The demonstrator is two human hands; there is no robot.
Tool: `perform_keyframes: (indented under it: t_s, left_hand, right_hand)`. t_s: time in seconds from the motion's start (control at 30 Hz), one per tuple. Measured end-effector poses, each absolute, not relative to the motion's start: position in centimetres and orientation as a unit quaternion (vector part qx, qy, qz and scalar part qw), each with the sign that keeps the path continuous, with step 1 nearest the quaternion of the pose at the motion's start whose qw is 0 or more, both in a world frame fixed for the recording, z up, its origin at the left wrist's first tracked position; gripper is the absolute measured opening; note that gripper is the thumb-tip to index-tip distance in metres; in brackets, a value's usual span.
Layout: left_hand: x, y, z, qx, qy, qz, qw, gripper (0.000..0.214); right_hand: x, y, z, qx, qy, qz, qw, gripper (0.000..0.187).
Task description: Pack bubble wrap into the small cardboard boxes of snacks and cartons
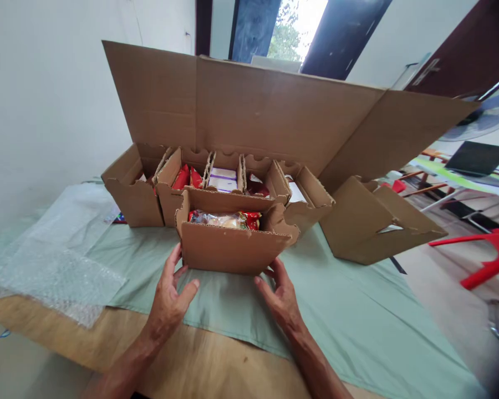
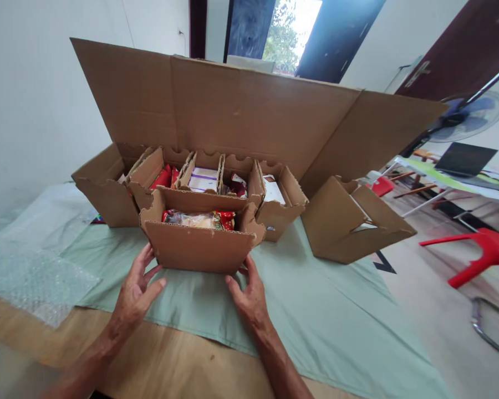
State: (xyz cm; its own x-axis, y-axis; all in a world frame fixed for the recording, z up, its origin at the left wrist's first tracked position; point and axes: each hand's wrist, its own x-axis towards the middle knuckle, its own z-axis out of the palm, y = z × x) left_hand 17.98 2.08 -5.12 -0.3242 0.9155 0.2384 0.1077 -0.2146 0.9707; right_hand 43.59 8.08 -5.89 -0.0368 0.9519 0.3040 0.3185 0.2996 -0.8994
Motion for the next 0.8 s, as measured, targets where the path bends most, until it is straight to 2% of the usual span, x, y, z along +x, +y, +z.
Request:
perform_keyframes:
  t_s: [0.23, 0.37, 0.5, 0.6, 0.7, 0.8]
  left_hand:
    - [17.9, 3.0, -5.3, 0.502, 0.548, 0.589, 0.320, 0.083]
    - [17.9, 2.8, -5.3, 0.524, 0.576, 0.558, 0.286, 0.087]
    - [15.8, 0.7, -4.8, 0.588, 0.629, 0.471, 0.192, 0.076]
    - [12.2, -1.8, -4.8, 0.597, 0.688, 0.407, 0.070, 0.061]
    - [7.7, -4.2, -5.5, 0.554, 0.754, 0.351, -0.038, 0.056]
    - [4.4, -5.7, -6.6, 0.526, 0.792, 0.301, -0.071, 0.043]
  right_hand:
    - [43.9, 7.4, -7.9, -0.503, -0.628, 0.347, 0.483, 0.069]
    - [44.1, 7.4, -7.6, -0.508, -0.606, 0.369, 0.489, 0.063]
    - [44.7, 8.2, -7.5, -0.526, -0.548, 0.394, 0.517, 0.059]
    - [44.9, 9.1, -7.4, -0.541, -0.497, 0.413, 0.537, 0.057]
    - [45.0, 9.5, -7.2, -0.565, -0.463, 0.421, 0.538, 0.059]
    - [44.8, 9.7, -7.3, -0.571, -0.459, 0.414, 0.540, 0.063]
